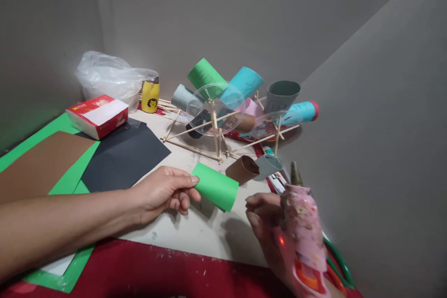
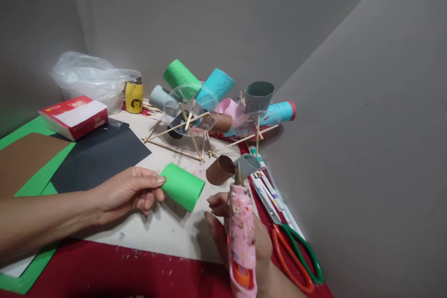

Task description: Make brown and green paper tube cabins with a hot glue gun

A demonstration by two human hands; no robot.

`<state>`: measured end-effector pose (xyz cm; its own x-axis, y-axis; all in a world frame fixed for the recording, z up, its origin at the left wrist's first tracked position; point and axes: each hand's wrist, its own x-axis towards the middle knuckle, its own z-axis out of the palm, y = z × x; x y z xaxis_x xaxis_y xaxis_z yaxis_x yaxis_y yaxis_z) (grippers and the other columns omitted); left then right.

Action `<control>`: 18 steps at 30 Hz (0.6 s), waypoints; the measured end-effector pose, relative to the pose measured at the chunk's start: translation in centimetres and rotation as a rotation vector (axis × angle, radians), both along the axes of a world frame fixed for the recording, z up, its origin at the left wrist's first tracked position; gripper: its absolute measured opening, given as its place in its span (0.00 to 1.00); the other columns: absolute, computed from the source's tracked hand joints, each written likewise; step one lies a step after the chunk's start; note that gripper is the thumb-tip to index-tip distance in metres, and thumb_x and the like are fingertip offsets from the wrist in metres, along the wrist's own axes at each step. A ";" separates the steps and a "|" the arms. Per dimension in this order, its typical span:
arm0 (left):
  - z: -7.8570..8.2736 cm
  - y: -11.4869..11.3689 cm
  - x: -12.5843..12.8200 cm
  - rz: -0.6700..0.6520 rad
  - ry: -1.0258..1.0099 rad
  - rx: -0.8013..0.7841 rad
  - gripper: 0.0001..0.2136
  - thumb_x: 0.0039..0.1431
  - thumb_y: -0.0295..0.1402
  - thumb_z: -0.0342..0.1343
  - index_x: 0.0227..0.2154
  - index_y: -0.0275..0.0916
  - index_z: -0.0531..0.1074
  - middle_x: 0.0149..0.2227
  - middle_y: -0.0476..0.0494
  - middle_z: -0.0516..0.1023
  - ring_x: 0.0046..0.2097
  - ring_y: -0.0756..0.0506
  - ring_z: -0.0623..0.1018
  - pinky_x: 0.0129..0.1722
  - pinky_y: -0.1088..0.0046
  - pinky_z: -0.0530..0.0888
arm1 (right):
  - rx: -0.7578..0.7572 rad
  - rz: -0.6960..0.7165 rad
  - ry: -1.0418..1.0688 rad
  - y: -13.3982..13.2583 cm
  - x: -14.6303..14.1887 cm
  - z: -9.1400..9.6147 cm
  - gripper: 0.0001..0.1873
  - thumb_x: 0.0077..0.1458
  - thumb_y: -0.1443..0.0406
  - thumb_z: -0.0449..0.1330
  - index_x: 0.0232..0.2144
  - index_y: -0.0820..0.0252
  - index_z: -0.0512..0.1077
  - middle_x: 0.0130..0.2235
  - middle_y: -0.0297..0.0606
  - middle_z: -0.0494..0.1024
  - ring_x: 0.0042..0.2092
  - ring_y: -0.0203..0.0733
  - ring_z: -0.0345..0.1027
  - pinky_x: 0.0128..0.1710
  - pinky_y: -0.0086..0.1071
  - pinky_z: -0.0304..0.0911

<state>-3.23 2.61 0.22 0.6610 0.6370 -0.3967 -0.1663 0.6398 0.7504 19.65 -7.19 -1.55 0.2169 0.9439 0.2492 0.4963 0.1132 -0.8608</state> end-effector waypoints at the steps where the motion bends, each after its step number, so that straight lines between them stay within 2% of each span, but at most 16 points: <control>1: 0.0 -0.1 0.0 0.008 -0.006 -0.011 0.11 0.53 0.33 0.61 0.21 0.29 0.74 0.17 0.48 0.72 0.15 0.56 0.67 0.17 0.82 0.70 | 0.063 -0.025 -0.055 0.0 -0.2 0.0 0.06 0.50 0.62 0.64 0.30 0.50 0.68 0.33 0.36 0.71 0.31 0.43 0.64 0.32 0.40 0.66; 3: 0.1 -0.3 0.1 0.026 -0.017 -0.027 0.10 0.52 0.33 0.62 0.22 0.30 0.74 0.19 0.47 0.74 0.16 0.56 0.67 0.17 0.80 0.71 | 0.160 -0.035 -0.122 0.1 -0.8 0.1 0.10 0.48 0.64 0.66 0.25 0.51 0.66 0.33 0.36 0.71 0.32 0.44 0.65 0.35 0.40 0.66; 5: 0.2 -0.5 0.1 0.033 -0.017 -0.034 0.10 0.51 0.33 0.63 0.22 0.30 0.74 0.20 0.47 0.74 0.17 0.56 0.67 0.17 0.80 0.71 | 0.171 0.003 -0.123 0.2 -1.6 0.2 0.11 0.49 0.64 0.65 0.24 0.52 0.64 0.32 0.36 0.72 0.34 0.45 0.67 0.35 0.41 0.67; 10: -0.1 -1.1 0.3 -0.012 -0.004 -0.018 0.12 0.49 0.36 0.63 0.22 0.29 0.74 0.19 0.47 0.73 0.17 0.56 0.66 0.17 0.81 0.69 | 0.142 0.000 -0.182 0.1 -2.8 0.2 0.08 0.52 0.62 0.63 0.31 0.50 0.66 0.29 0.36 0.72 0.30 0.44 0.68 0.31 0.38 0.67; 15: -0.4 -1.4 0.2 -0.023 -0.018 -0.013 0.14 0.47 0.38 0.65 0.22 0.29 0.74 0.21 0.46 0.74 0.16 0.57 0.67 0.18 0.81 0.69 | 0.093 -0.115 -0.174 -0.1 -2.7 -0.7 0.18 0.48 0.59 0.65 0.41 0.50 0.67 0.26 0.32 0.66 0.28 0.44 0.62 0.32 0.40 0.65; 18: -0.1 -1.4 0.1 -0.057 -0.038 -0.014 0.14 0.48 0.39 0.64 0.23 0.30 0.73 0.23 0.45 0.76 0.17 0.56 0.68 0.18 0.81 0.68 | 0.054 -0.089 -0.075 -0.2 -2.3 -0.7 0.14 0.49 0.58 0.65 0.38 0.50 0.67 0.27 0.32 0.65 0.28 0.42 0.60 0.30 0.37 0.62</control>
<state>-3.09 1.22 0.12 0.7108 0.5926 -0.3790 -0.1579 0.6595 0.7349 17.31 -7.38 -2.29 0.2778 0.9067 0.3174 0.5690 0.1109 -0.8148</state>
